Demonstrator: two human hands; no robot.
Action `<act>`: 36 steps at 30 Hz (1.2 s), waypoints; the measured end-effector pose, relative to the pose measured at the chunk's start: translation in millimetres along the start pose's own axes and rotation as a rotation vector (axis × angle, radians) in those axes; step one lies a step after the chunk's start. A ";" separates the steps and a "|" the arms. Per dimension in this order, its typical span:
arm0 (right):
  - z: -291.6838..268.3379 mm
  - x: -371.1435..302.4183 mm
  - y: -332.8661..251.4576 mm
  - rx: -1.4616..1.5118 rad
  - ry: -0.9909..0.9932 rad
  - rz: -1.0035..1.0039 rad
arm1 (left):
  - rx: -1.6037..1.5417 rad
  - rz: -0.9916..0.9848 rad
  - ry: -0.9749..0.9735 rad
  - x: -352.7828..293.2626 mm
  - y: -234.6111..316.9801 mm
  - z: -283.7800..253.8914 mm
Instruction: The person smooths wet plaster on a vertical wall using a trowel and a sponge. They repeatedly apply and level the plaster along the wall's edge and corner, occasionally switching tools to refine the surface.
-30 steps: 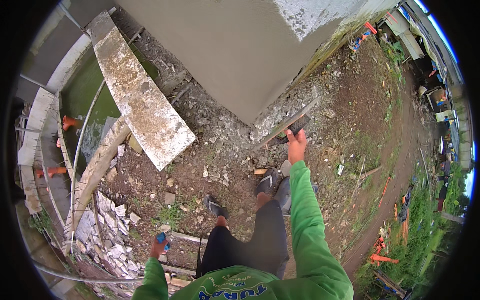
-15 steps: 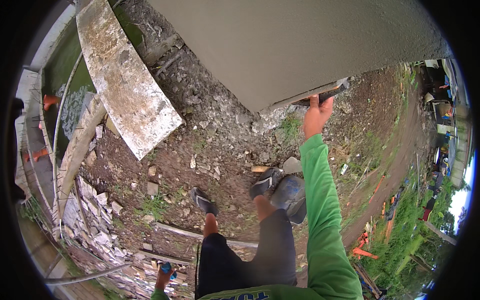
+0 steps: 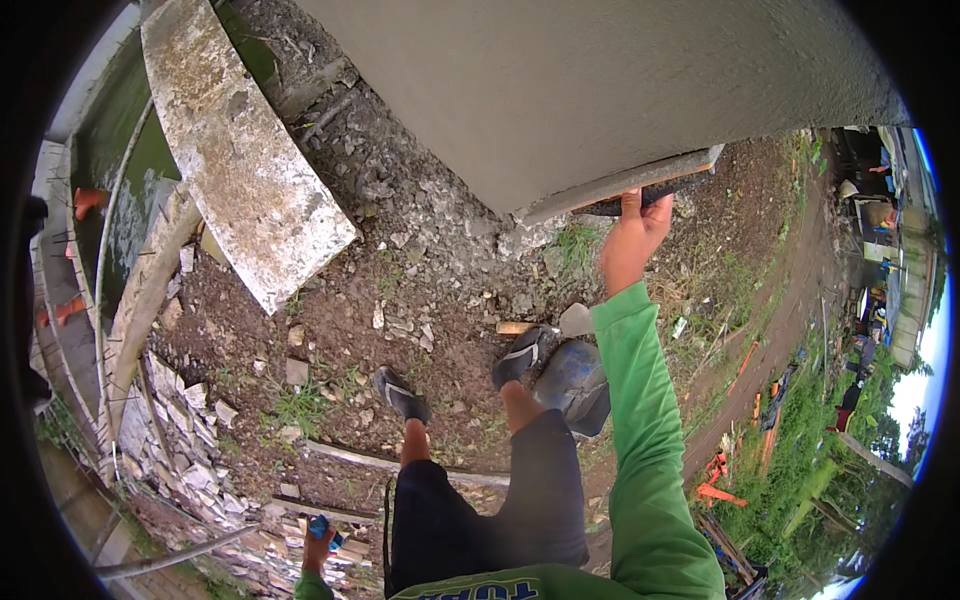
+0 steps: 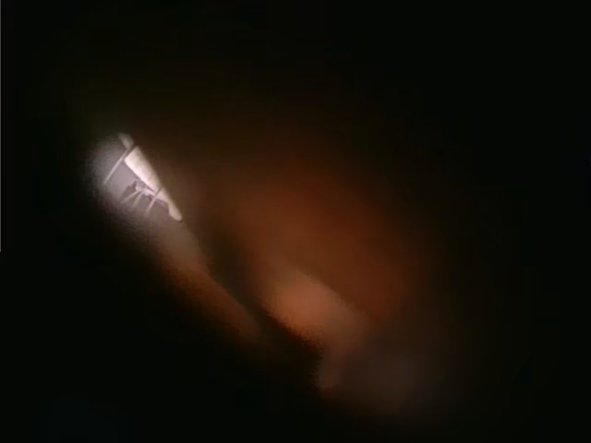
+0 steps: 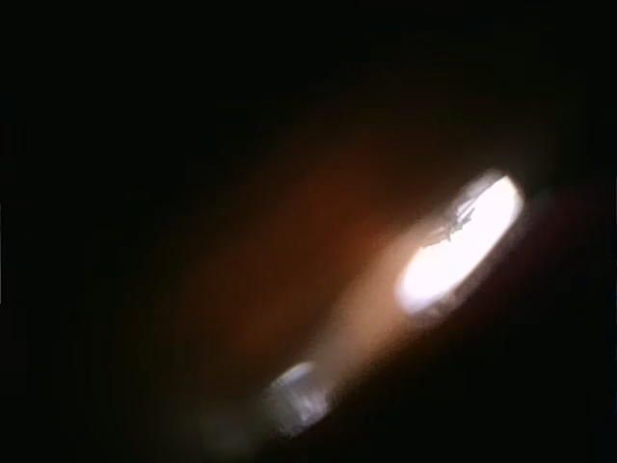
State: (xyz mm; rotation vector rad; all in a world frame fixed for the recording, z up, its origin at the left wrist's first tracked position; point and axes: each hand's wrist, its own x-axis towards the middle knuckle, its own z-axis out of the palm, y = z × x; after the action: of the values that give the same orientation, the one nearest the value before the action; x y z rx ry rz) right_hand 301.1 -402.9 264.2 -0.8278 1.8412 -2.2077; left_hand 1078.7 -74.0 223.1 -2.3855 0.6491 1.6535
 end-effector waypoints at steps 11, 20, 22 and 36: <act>-228.6 -58.4 -129.5 -0.530 -0.031 0.282 | -0.093 0.648 0.054 37.9 157.7 -16.1; 18.7 -239.2 -331.8 -0.359 -0.480 0.194 | 0.038 0.972 -0.208 -56.9 376.7 11.4; 38.2 -253.2 -365.9 -0.288 -0.602 0.135 | -0.057 0.984 -0.215 -102.8 357.5 1.0; -95.5 -320.0 -435.8 -0.115 -0.696 0.060 | -0.175 1.167 -0.233 -261.5 254.6 35.4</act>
State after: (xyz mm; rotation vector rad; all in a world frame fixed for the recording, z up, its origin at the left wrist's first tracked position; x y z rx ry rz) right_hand 620.7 -74.3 566.4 -1.3261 1.6027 -1.4961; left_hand 860.3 -221.0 478.3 -1.8718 2.1711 2.3450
